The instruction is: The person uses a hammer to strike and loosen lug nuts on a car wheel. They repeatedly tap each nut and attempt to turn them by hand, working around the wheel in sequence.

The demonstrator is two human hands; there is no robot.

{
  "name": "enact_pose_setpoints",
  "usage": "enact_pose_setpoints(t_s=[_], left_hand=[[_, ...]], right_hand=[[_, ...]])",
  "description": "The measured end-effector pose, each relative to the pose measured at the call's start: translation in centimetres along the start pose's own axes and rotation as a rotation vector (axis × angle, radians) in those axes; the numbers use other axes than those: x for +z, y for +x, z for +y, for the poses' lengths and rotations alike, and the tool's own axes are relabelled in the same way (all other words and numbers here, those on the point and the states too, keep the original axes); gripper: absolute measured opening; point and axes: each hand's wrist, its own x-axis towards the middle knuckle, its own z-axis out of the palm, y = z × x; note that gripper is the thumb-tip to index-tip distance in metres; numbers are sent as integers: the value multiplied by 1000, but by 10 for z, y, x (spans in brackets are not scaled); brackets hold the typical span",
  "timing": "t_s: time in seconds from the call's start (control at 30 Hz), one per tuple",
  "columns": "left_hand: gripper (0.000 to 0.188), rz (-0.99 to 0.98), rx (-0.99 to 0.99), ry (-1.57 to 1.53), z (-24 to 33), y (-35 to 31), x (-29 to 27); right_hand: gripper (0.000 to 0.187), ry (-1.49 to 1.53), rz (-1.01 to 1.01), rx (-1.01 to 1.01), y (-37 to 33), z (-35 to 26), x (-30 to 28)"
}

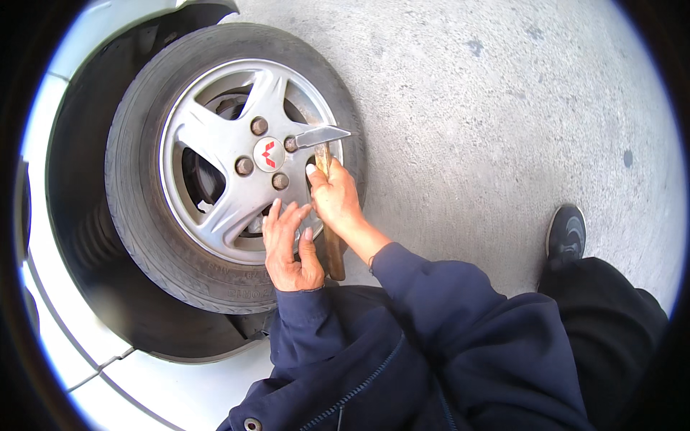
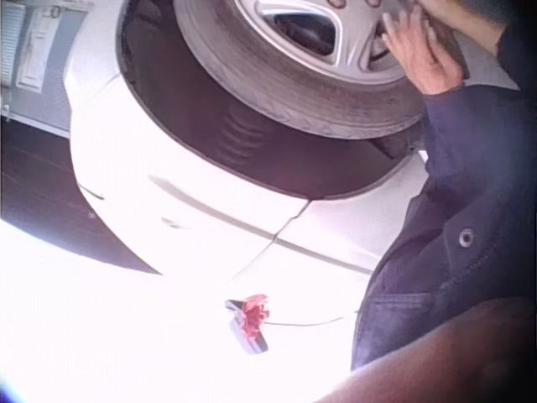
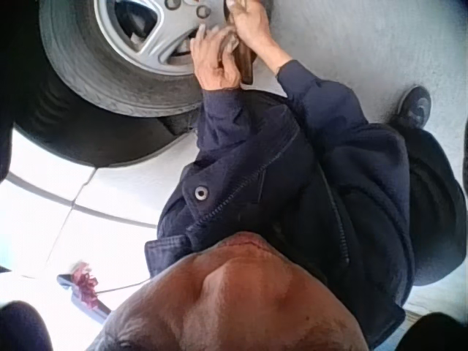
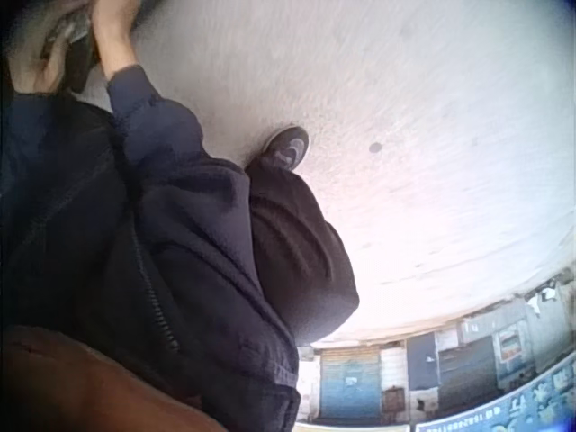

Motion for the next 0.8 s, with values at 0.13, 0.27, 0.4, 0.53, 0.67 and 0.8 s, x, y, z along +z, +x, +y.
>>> enact_pose_setpoints(t_s=[0.13,0.27,0.4,0.53,0.67,0.8], left_hand=[[33,38,-81,-79,-17,-15,5],[34,47,-100,-118,-20,-26,2],[31,42,-116,-195,-18,-26,-2],[28,49,-131,-225,-18,-25,-2],[26,57,-139,-242,-18,-26,-3],[26,53,-141,-237,-17,-27,-4]], right_hand=[[21,87,-44,33,-1,-10,-3],[20,39,-74,27,-1,-13,-6],[20,80,-81,40,0,-12,-7],[21,76,-82,31,2,-11,-7],[22,96,-85,32,-1,-12,-6],[20,60,-84,27,-3,-12,-4]])
